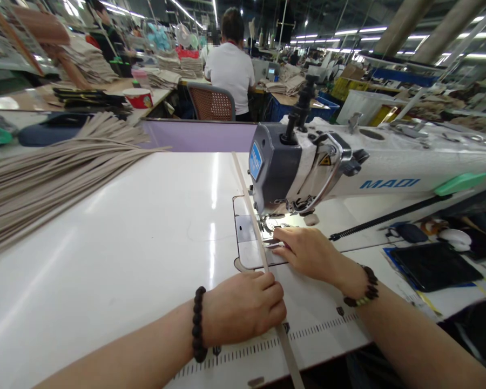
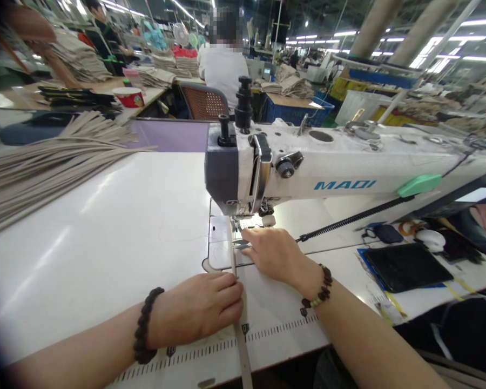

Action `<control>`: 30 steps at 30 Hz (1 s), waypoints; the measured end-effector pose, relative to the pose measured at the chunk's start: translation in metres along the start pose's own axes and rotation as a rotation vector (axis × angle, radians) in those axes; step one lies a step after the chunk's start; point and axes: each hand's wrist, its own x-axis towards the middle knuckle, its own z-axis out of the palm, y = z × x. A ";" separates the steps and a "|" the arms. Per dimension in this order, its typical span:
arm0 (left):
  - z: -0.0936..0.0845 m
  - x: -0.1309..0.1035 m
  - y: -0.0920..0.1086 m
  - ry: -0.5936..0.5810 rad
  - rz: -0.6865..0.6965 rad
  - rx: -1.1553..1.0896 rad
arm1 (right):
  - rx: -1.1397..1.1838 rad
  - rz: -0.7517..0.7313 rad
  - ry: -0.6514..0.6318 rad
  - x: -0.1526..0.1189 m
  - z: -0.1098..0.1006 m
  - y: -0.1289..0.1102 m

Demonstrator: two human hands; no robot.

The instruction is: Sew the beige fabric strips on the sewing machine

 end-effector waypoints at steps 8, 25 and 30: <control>0.000 0.000 0.000 0.001 -0.002 0.000 | 0.017 0.009 0.007 -0.001 0.000 0.002; -0.002 0.001 -0.001 -0.015 -0.001 -0.025 | 0.005 0.001 0.004 0.000 0.001 0.000; -0.002 0.001 -0.001 -0.017 0.004 -0.025 | -0.015 -0.018 0.010 0.001 0.000 0.001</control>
